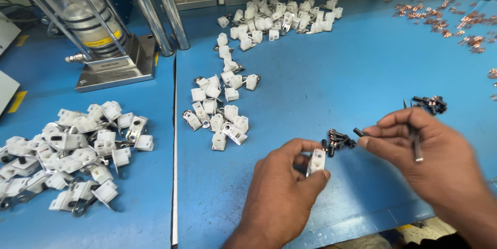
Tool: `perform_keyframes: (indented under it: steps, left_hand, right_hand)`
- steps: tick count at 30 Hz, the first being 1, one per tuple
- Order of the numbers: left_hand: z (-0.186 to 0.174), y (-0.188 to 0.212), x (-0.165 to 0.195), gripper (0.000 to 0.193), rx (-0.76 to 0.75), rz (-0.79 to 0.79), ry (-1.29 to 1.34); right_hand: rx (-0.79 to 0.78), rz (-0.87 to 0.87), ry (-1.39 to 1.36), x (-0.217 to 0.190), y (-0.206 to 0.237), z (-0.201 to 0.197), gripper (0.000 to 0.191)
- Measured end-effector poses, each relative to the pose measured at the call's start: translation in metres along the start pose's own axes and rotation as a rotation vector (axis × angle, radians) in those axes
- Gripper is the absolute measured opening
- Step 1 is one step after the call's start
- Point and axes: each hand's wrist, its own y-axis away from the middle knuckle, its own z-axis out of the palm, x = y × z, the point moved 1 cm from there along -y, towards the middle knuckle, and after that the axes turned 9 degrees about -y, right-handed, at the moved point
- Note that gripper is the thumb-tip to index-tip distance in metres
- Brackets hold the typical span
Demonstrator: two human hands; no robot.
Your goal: The person picks up white plastic connector housings one at a time from the workbench and uses tweezers to insert small metal contacts into each housing, then sets the assembled part aside and repeats the cycle with the next housing and contact.
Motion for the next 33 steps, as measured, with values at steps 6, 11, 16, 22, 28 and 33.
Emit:
perform_keyframes:
  steps: [6, 11, 16, 22, 28, 33]
  left_hand:
    - [0.003, -0.003, -0.004, 0.039, 0.176, 0.312, -0.307]
    - [0.012, -0.004, -0.009, 0.034, 0.049, 0.355, -0.586]
    - [0.005, -0.001, -0.011, 0.041, -0.059, 0.282, -0.133]
    - [0.001, 0.002, -0.004, 0.036, -0.041, 0.102, 0.183]
    - [-0.008, 0.006, 0.007, 0.043, 0.119, 0.079, 0.138]
    - [-0.014, 0.012, 0.013, 0.038, 0.167, 0.086, 0.050]
  right_hand:
    - [-0.221, 0.094, -0.004, -0.005, 0.017, 0.004, 0.032]
    - [-0.291, 0.104, 0.098, -0.007, 0.018, 0.009, 0.037]
    - [-0.363, 0.258, -0.133, -0.014, 0.009, 0.004, 0.041]
    - [-0.256, -0.085, -0.554, -0.008, 0.011, -0.016, 0.024]
    - [-0.460, -0.043, -0.827, 0.003, 0.023, -0.015, 0.054]
    - [-0.490, -0.044, -0.784, -0.002, 0.033, -0.003, 0.060]
